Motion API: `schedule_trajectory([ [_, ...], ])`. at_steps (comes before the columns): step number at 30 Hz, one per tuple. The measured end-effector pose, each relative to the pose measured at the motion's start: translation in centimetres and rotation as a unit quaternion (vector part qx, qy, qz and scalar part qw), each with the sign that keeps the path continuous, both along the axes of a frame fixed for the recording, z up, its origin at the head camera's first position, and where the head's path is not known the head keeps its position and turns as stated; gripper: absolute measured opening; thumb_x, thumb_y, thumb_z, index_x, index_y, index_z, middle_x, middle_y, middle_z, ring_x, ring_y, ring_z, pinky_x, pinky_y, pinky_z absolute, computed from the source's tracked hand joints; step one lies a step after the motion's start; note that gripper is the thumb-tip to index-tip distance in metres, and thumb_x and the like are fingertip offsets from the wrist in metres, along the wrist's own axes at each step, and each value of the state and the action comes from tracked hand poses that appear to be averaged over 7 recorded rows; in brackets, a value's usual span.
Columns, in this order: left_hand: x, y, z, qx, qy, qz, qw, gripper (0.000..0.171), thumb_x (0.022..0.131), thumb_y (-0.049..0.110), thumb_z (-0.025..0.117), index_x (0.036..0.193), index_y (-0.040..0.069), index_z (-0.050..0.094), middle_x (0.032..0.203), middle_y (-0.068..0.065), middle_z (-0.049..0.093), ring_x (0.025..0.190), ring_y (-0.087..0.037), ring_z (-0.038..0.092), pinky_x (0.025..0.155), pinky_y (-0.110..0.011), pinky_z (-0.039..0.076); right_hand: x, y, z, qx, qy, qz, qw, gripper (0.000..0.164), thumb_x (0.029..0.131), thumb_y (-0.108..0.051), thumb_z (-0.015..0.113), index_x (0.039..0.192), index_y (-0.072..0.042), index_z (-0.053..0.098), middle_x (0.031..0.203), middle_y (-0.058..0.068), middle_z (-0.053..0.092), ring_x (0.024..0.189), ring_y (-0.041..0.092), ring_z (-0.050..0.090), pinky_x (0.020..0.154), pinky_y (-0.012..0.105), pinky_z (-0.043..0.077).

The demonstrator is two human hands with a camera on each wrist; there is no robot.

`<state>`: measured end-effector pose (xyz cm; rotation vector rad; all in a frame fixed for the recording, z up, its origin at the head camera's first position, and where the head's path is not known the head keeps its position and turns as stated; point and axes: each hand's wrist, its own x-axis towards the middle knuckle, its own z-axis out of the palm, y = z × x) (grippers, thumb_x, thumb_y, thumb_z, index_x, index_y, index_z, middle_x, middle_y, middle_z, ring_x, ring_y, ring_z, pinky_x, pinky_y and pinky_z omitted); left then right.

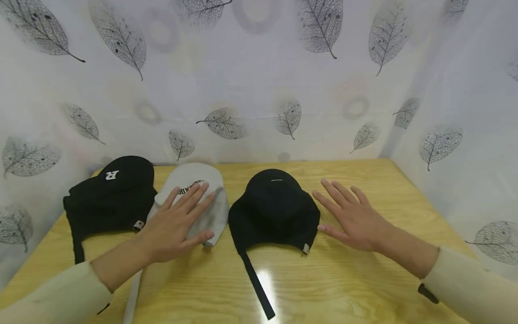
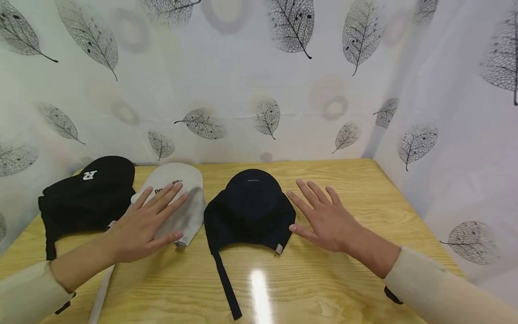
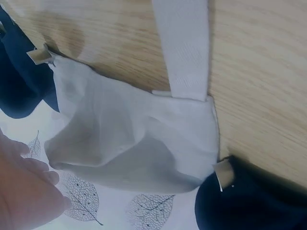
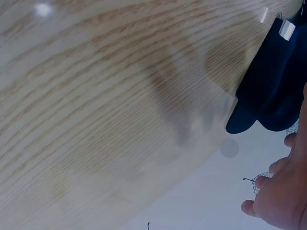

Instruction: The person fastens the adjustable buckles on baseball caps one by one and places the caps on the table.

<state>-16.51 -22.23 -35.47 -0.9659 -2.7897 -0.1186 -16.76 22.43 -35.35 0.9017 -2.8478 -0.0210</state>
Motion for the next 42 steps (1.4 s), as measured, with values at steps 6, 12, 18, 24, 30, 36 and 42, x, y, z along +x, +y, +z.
schedule_trajectory([
  [6, 0.6, 0.3, 0.2, -0.010, -0.005, -0.010, 0.9999, 0.079, 0.098, 0.061, 0.044, 0.161, 0.022, 0.018, 0.168, -0.005, 0.014, 0.154, -0.031, 0.014, 0.123, -0.055, 0.003, 0.8, -0.4, -0.1, 0.003, 0.014, 0.016, 1.000, 0.076, 0.096, -0.056, 0.053, 0.158, -0.020, 0.027, 0.168, 0.009, 0.012, 0.151, 0.036, 0.020, 0.112, 0.065, 0.018],
  [12, 1.3, 0.6, 0.3, -0.012, 0.002, -0.019, 0.9997, 0.078, 0.098, 0.058, 0.047, 0.161, 0.021, 0.019, 0.168, -0.005, 0.015, 0.155, -0.028, 0.012, 0.121, -0.060, 0.010, 1.7, -1.0, -0.3, 0.003, 0.023, 0.038, 0.999, 0.078, 0.096, -0.057, 0.052, 0.159, -0.021, 0.025, 0.168, 0.008, 0.012, 0.151, 0.034, 0.020, 0.112, 0.063, 0.021],
  [18, 1.3, 1.1, -0.3, -0.006, 0.003, -0.040, 0.9992, 0.078, 0.096, 0.056, 0.052, 0.159, 0.018, 0.025, 0.167, -0.006, 0.016, 0.155, -0.029, 0.014, 0.120, -0.061, 0.011, 2.4, -1.7, -0.7, 0.009, 0.027, 0.054, 0.998, 0.076, 0.097, -0.057, 0.050, 0.159, -0.021, 0.026, 0.167, 0.010, 0.016, 0.150, 0.033, 0.023, 0.111, 0.063, 0.024],
  [24, 1.3, 1.6, -1.1, -0.007, -0.001, -0.066, 0.9978, 0.080, 0.097, 0.058, 0.049, 0.160, 0.020, 0.020, 0.168, -0.005, 0.015, 0.154, -0.028, 0.016, 0.121, -0.058, 0.012, 2.7, -2.2, -1.0, 0.005, 0.026, 0.067, 0.997, 0.075, 0.097, -0.056, 0.051, 0.158, -0.020, 0.027, 0.167, 0.010, 0.018, 0.150, 0.031, 0.025, 0.111, 0.060, 0.026],
  [30, 1.4, 2.2, -1.4, 0.002, -0.012, -0.116, 0.9932, 0.079, 0.097, 0.059, 0.048, 0.160, 0.019, 0.022, 0.167, -0.003, 0.017, 0.154, -0.026, 0.020, 0.121, -0.057, 0.014, 2.9, -2.3, -1.5, 0.008, 0.025, 0.093, 0.995, 0.071, 0.097, -0.055, 0.053, 0.155, -0.017, 0.034, 0.166, 0.011, 0.020, 0.147, 0.028, 0.032, 0.109, 0.057, 0.033],
  [36, 1.1, 3.1, -1.1, -0.011, 0.000, -0.139, 0.9903, 0.078, 0.097, 0.056, 0.051, 0.160, 0.017, 0.023, 0.167, -0.005, 0.018, 0.154, -0.022, 0.017, 0.122, -0.056, 0.012, 2.5, -2.5, -1.5, 0.009, 0.062, 0.126, 0.990, 0.065, 0.093, -0.048, 0.064, 0.147, -0.015, 0.048, 0.164, 0.016, 0.022, 0.136, 0.031, 0.045, 0.103, 0.051, 0.040],
  [42, 1.8, 3.4, -1.6, -0.025, -0.005, -0.164, 0.9861, 0.076, 0.098, 0.055, 0.048, 0.159, 0.015, 0.026, 0.167, -0.007, 0.019, 0.153, -0.025, 0.021, 0.121, -0.057, 0.015, 2.5, -2.7, -2.2, -0.027, 0.100, 0.200, 0.974, 0.046, 0.095, -0.040, 0.064, 0.130, -0.010, 0.059, 0.144, 0.017, 0.047, 0.123, 0.032, 0.053, 0.095, 0.049, 0.048],
])
